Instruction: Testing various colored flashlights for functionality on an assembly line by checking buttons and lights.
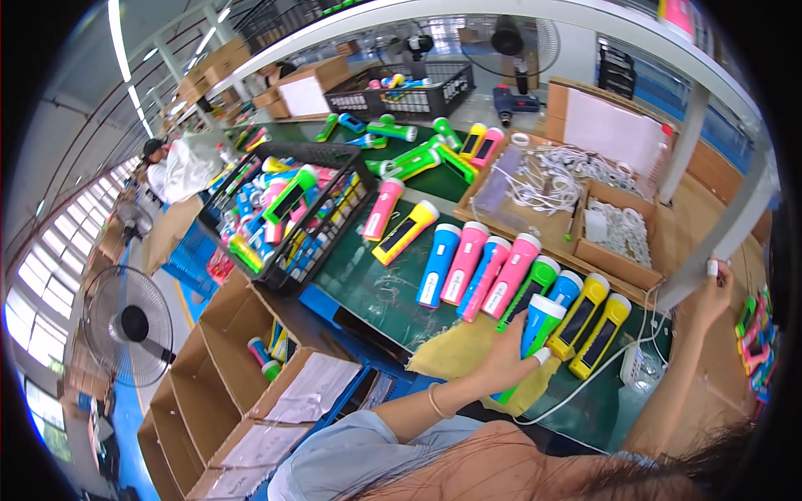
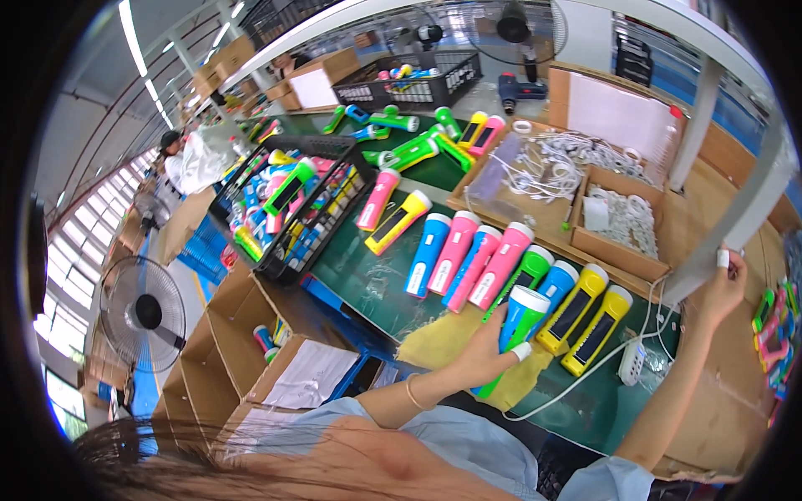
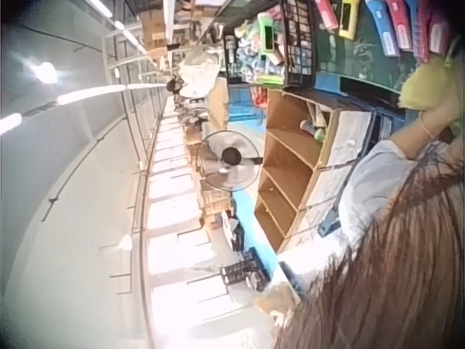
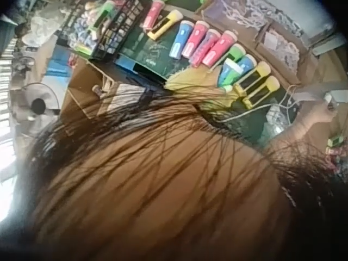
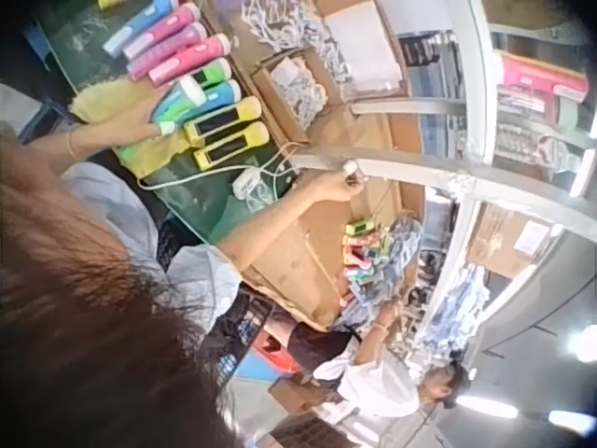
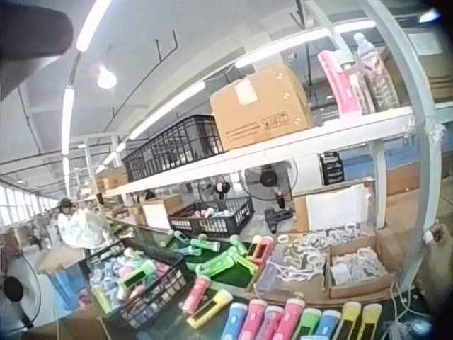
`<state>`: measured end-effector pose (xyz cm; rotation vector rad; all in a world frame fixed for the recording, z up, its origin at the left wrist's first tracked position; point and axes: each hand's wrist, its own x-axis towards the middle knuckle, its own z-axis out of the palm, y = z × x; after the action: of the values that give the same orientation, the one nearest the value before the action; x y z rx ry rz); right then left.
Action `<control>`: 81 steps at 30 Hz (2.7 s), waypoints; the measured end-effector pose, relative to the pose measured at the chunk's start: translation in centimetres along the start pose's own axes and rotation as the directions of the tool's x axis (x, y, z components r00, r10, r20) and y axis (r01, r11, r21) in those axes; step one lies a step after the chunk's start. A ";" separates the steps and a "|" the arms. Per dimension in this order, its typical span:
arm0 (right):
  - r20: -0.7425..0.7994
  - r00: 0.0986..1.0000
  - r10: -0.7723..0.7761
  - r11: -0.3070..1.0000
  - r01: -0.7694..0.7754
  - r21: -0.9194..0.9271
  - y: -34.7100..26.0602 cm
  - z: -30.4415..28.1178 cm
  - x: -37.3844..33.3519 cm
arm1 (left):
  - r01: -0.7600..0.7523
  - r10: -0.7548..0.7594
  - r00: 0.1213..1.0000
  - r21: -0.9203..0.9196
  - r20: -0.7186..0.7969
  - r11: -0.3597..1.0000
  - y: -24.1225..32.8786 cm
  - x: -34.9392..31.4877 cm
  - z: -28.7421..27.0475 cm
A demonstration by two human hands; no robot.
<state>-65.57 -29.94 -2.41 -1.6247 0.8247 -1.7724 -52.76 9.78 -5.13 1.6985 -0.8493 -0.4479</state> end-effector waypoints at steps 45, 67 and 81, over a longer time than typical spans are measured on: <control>0.858 0.454 0.243 0.797 -0.598 0.091 -17.9 2.4 -22.3 | -0.040 0.031 0.997 0.131 0.067 0.991 2.5 -2.1 0.6; 0.829 0.434 0.353 0.685 -0.723 0.087 -17.6 2.8 -23.4 | 0.042 -0.046 0.999 0.248 0.011 0.968 1.8 -1.9 1.6; 0.802 0.449 0.393 0.671 -0.737 0.084 -18.4 2.7 -23.4 | 0.064 -0.069 0.998 0.188 0.016 0.980 2.5 -2.3 1.5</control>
<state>-61.31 -0.39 -2.72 -1.3156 0.4479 -0.5986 -56.05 10.17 -3.55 1.9027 -0.8752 -0.4440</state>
